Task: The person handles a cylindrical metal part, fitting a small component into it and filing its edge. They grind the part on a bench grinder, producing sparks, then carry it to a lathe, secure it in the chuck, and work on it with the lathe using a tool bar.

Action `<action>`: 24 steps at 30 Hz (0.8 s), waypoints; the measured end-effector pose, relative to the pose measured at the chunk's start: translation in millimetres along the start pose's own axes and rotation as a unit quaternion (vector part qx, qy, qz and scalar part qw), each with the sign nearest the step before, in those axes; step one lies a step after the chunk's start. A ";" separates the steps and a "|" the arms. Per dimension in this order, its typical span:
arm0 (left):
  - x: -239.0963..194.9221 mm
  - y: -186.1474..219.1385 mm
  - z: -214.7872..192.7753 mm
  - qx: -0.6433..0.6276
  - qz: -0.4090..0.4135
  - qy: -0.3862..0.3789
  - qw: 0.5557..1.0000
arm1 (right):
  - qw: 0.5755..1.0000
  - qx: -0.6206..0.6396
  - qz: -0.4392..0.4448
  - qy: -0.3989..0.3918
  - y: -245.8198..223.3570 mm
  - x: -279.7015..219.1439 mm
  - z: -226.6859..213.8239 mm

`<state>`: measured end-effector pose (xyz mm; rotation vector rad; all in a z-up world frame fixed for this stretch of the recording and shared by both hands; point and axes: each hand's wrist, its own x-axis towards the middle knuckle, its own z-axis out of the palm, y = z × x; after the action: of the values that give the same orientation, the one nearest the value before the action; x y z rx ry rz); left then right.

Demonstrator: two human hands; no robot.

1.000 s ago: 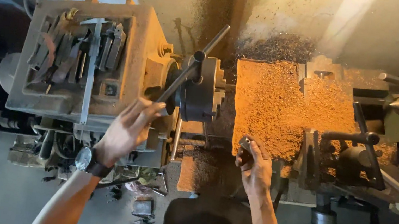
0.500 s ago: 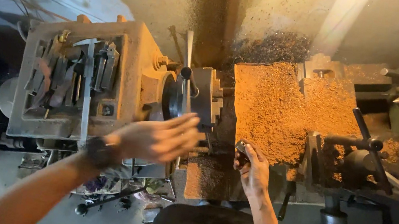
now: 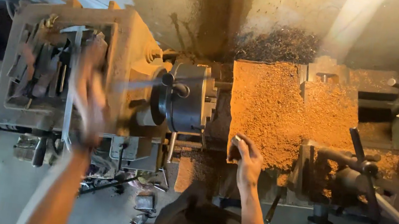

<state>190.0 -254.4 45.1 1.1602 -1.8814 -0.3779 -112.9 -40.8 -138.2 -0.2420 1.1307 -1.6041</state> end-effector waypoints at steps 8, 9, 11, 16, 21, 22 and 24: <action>-10.6 182.4 171.4 0.364 0.382 -0.209 0.824 | 0.945 -0.326 -0.012 -0.005 11.8 96.3 40.2; 14.3 121.9 200.7 0.364 0.381 -0.210 0.824 | 0.945 -0.326 -0.010 -0.006 18.2 106.0 37.5; 117.0 52.5 269.5 0.568 0.401 -0.162 0.700 | 0.989 -0.138 -0.007 -0.059 32.9 122.9 32.3; 161.0 -71.8 113.7 0.170 -0.064 -0.278 0.943 | 0.995 -0.034 0.036 -0.084 37.1 136.5 39.8; -11.5 -18.8 1.8 -0.060 -0.061 -0.049 0.995 | 0.992 -0.008 0.044 -0.120 60.3 148.2 32.5; -55.5 1.7 11.5 -0.072 -0.189 0.080 0.976 | 0.991 -0.027 0.032 -0.128 60.0 147.5 32.2; -108.1 61.8 30.9 -0.082 -0.311 0.209 0.923 | 0.989 -0.047 0.021 -0.138 50.7 143.5 35.3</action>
<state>150.3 -137.3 10.7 1.5665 -1.0635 -0.5674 -110.4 -177.5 -213.8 -0.4847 0.9907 -1.4299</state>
